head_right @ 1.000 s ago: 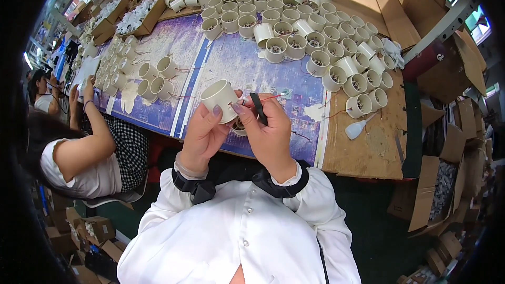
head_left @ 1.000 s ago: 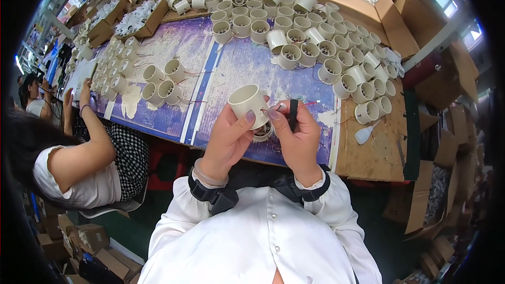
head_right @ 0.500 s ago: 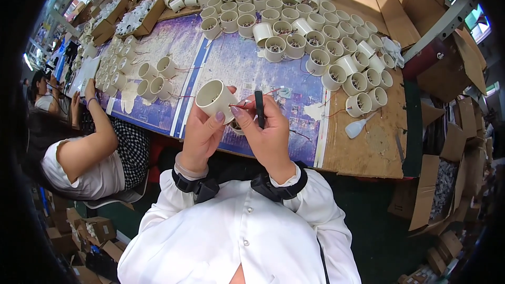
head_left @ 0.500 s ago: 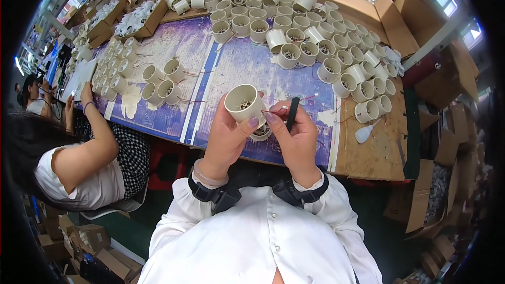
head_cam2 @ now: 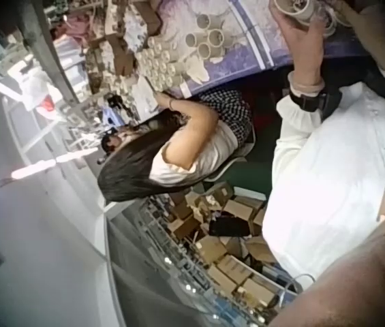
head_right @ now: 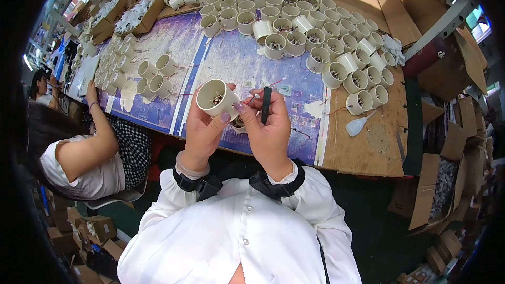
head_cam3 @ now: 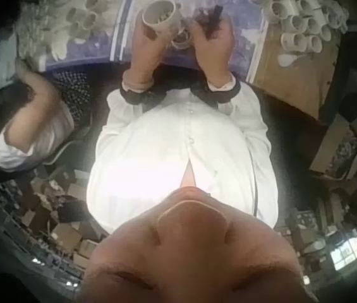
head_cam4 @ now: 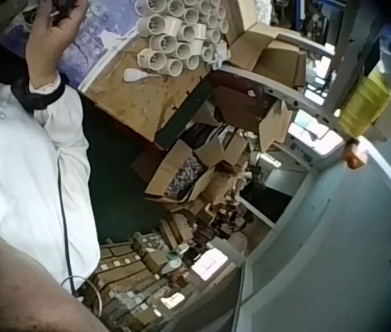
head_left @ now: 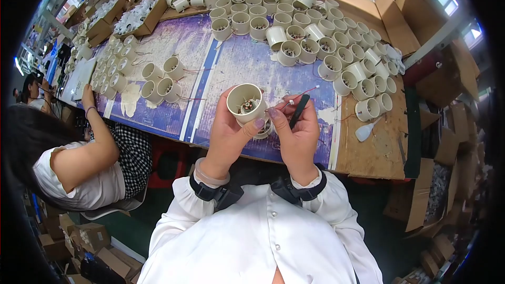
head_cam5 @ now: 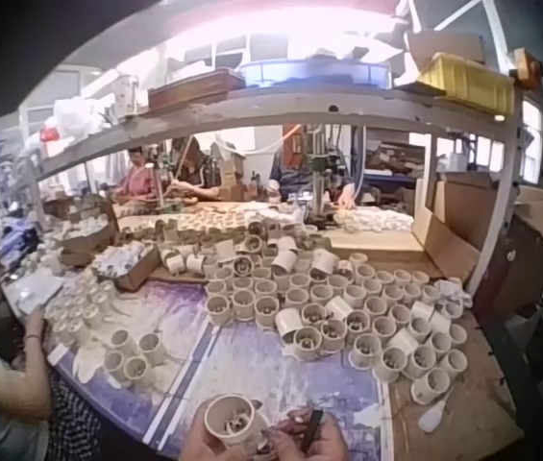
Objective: The person uses tweezers to pull wires through a hole in a plastic cylinder, then applies glue from a squeeze bottle to the wires and the interior of the cylinder.
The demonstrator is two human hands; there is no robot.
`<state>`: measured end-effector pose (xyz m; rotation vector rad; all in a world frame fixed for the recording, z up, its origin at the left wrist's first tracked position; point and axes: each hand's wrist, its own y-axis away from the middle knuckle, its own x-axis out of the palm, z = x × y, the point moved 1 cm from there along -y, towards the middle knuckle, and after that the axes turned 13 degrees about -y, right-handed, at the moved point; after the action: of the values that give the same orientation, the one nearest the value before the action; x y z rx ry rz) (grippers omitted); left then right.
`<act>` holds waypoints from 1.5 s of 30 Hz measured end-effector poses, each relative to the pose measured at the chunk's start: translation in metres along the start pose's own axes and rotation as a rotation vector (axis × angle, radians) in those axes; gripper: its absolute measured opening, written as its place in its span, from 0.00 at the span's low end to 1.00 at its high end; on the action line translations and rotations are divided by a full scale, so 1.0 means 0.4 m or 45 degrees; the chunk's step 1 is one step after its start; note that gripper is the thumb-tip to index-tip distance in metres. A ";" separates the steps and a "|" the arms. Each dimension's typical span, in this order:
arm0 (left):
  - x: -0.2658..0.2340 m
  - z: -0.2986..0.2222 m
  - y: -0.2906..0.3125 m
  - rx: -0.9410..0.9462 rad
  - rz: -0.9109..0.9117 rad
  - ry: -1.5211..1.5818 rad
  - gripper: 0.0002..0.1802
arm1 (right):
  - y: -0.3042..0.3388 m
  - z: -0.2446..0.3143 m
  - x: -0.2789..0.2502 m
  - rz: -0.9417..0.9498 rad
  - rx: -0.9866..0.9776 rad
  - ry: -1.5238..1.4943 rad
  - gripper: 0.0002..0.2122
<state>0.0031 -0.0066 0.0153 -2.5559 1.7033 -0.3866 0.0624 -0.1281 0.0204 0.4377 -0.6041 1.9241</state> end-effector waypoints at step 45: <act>-0.020 -0.021 -0.013 -0.199 0.041 0.374 0.28 | 0.018 -0.021 -0.017 0.260 -0.087 0.190 0.03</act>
<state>0.0029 0.0034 0.0231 -2.6865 1.9377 -0.6830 0.0582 -0.1306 0.0082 0.1926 -0.6344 2.1005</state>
